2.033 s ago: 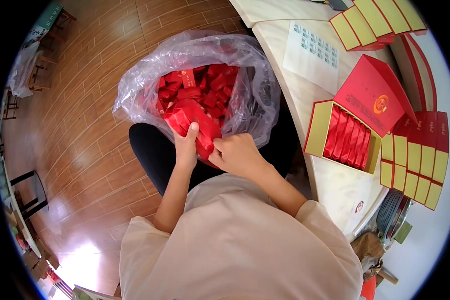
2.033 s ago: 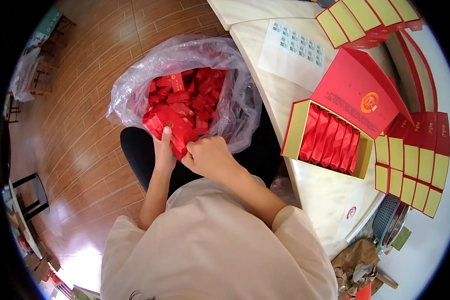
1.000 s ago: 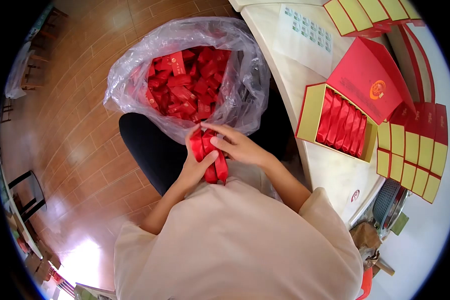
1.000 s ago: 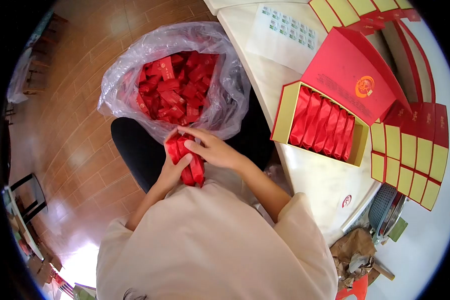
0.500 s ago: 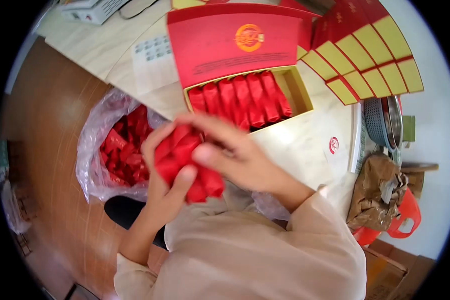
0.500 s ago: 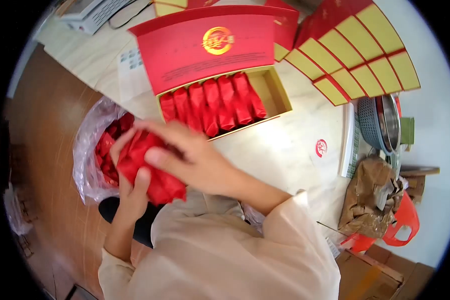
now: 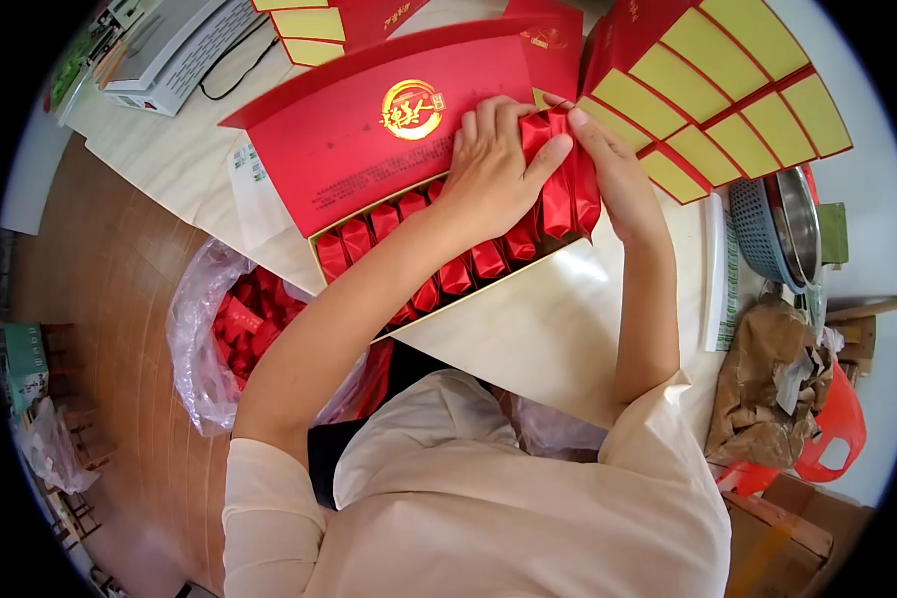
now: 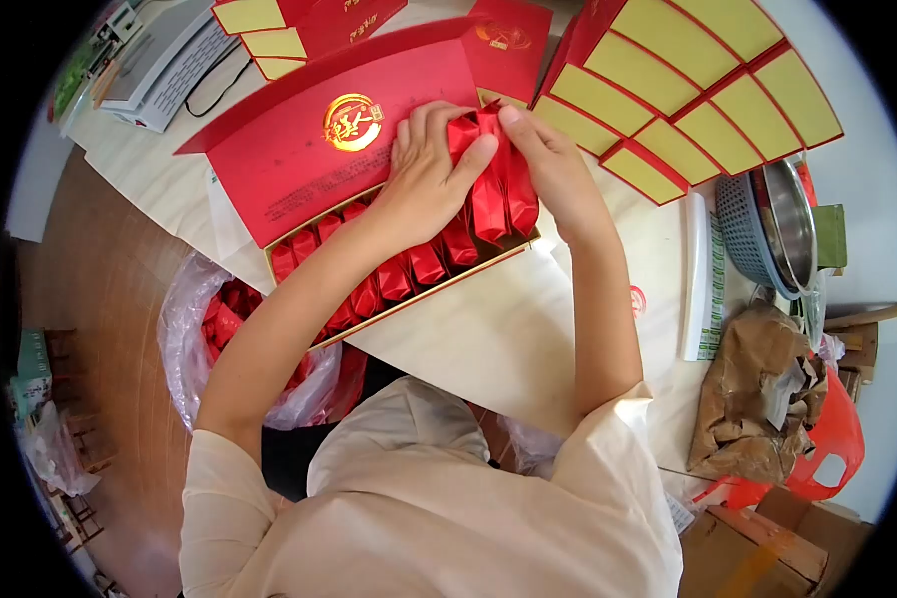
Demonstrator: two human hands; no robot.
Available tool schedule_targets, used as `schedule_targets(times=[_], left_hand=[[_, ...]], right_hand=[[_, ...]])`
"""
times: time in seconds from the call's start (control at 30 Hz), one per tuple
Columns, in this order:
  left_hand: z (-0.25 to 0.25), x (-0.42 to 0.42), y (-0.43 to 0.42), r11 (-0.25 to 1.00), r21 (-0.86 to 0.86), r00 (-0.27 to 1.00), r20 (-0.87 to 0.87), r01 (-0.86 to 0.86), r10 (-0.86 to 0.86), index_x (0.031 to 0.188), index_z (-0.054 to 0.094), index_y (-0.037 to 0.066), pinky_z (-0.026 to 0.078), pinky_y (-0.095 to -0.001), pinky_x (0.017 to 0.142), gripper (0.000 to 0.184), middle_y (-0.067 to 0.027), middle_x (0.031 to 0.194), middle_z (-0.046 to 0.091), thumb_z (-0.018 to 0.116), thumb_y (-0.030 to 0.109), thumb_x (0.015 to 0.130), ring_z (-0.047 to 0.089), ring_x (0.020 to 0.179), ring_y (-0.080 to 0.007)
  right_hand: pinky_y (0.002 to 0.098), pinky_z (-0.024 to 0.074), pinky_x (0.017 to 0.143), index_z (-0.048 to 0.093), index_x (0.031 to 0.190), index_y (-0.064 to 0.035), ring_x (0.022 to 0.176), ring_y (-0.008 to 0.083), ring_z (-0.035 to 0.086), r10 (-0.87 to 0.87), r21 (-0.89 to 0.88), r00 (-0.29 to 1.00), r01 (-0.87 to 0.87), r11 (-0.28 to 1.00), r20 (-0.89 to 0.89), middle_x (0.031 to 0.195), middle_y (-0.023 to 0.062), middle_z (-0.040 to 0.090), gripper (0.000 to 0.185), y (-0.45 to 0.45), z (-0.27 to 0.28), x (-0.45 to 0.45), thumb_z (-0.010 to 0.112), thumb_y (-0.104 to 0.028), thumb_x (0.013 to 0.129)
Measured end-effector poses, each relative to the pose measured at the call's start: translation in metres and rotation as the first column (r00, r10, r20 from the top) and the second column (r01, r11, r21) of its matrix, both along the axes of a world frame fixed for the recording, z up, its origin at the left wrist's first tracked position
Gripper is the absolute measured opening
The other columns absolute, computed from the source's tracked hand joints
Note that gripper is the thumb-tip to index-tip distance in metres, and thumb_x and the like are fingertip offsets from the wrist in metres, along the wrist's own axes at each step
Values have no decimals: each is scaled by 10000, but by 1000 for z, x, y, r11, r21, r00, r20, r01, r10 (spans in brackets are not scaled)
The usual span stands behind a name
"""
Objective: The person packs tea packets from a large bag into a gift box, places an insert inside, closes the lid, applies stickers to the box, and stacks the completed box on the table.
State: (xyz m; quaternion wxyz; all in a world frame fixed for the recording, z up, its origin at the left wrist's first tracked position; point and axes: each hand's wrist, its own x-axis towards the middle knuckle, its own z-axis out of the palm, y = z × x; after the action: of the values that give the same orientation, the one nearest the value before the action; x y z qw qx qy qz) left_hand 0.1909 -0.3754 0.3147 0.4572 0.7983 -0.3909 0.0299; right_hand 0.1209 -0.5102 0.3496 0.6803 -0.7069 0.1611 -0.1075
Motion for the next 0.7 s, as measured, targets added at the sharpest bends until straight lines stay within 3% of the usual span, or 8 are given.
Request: schedule_targets(times=[0.07,0.13,0.23,0.3,0.4,0.47,0.6,0.7], left_hand=[[-9,0,4,997,49,989,139,-66,59,1143,495,-50,352,-432,910,644,-180,1138,466,477,543,893,437,1026,-335],[-12,-4,12,995,79,991,127,-55,45,1098,518,-45,357,-425,895,612,-171,1095,485,484,531,895,449,1001,-325],[-6,0,18,994,105,991,133,-33,18,1008,557,-33,367,-412,863,550,-151,1014,516,497,502,900,468,950,-308],[-8,2,18,993,112,990,141,-25,10,963,573,-26,370,-406,847,521,-140,975,528,503,486,904,476,923,-302],[-10,2,19,993,97,979,198,-61,41,952,590,0,372,-399,836,467,-130,953,535,518,458,897,483,914,-295],[-11,1,16,995,66,975,213,-79,63,958,592,3,370,-399,836,464,-129,951,535,522,457,892,484,919,-293],[-11,4,19,996,84,984,176,-29,14,944,595,15,362,-399,821,411,-122,937,544,530,415,880,485,928,-270],[-12,4,23,997,63,987,152,33,-42,884,593,34,355,-406,816,340,-112,919,538,534,368,885,479,908,-275]], right_hand=[[243,415,877,607,1160,-27,974,112,551,46,-60,999,-47,997,-23,1044,37,624,408,-5,-8,2,493,-365,962],[239,419,801,616,1064,-2,852,81,509,90,-161,994,-99,982,-62,913,6,596,399,-4,-9,1,477,-364,972],[236,416,809,608,1071,17,857,80,506,139,-200,988,-151,968,-73,912,4,601,406,-2,-6,-2,472,-354,976],[248,431,772,620,1036,20,803,101,511,124,-263,991,-134,956,-53,890,38,613,400,2,-6,-3,469,-346,979],[298,459,730,637,995,13,766,193,583,57,-443,979,-140,886,-196,854,127,641,360,11,-2,-2,473,-307,976],[362,476,684,650,961,8,744,322,617,-95,-803,994,101,588,55,835,209,632,300,24,-7,-4,491,-247,961],[401,478,647,655,953,7,730,371,620,-124,-816,962,273,510,244,831,216,634,233,35,-15,-7,521,-184,940],[347,470,675,634,996,30,698,320,595,-200,-763,971,33,645,-127,812,215,632,292,27,-12,-5,500,-226,954]])
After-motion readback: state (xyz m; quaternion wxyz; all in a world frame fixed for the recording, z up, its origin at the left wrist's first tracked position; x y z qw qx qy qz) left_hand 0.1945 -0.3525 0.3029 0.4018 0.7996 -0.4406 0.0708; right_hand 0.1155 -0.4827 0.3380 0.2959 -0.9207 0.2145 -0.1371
